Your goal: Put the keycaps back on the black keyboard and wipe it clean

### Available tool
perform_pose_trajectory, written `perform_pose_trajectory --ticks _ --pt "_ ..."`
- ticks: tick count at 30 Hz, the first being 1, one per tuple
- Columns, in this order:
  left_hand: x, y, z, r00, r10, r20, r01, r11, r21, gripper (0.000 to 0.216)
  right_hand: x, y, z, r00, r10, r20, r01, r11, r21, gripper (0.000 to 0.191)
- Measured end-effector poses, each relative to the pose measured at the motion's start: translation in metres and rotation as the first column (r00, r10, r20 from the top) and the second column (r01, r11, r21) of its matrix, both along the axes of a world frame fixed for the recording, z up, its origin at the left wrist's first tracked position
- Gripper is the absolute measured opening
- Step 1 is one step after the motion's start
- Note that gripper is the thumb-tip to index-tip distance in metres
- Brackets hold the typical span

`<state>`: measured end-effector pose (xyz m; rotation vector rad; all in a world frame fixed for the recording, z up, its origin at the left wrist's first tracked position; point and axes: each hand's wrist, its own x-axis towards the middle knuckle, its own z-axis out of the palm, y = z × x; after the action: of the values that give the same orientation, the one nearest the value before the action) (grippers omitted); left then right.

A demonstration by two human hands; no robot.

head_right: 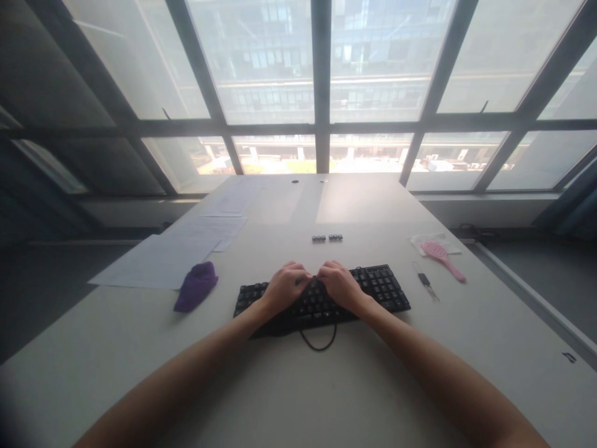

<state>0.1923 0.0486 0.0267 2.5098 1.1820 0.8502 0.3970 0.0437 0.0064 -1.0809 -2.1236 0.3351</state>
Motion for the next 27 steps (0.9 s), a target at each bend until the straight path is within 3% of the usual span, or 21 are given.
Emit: perform_pose_trajectory --ticks 6,23,27 --pt "0.002 -0.002 0.002 0.997 0.081 -0.008 -0.081 0.996 -0.024 0.013 0.000 0.000 0.001 1.000 0.007 -0.003 -0.007 1.000 -0.007 0.022" --pt "0.000 -0.001 -0.005 0.999 0.020 0.026 -0.020 1.000 -0.010 0.015 0.000 -0.001 0.004 1.000 0.021 0.008 -0.021 1.000 -0.017 0.023" --pt "0.000 -0.006 -0.001 1.000 0.013 -0.017 -0.013 1.000 0.019 0.017 0.001 -0.002 0.008 0.997 0.037 0.061 -0.034 0.998 -0.054 0.034"
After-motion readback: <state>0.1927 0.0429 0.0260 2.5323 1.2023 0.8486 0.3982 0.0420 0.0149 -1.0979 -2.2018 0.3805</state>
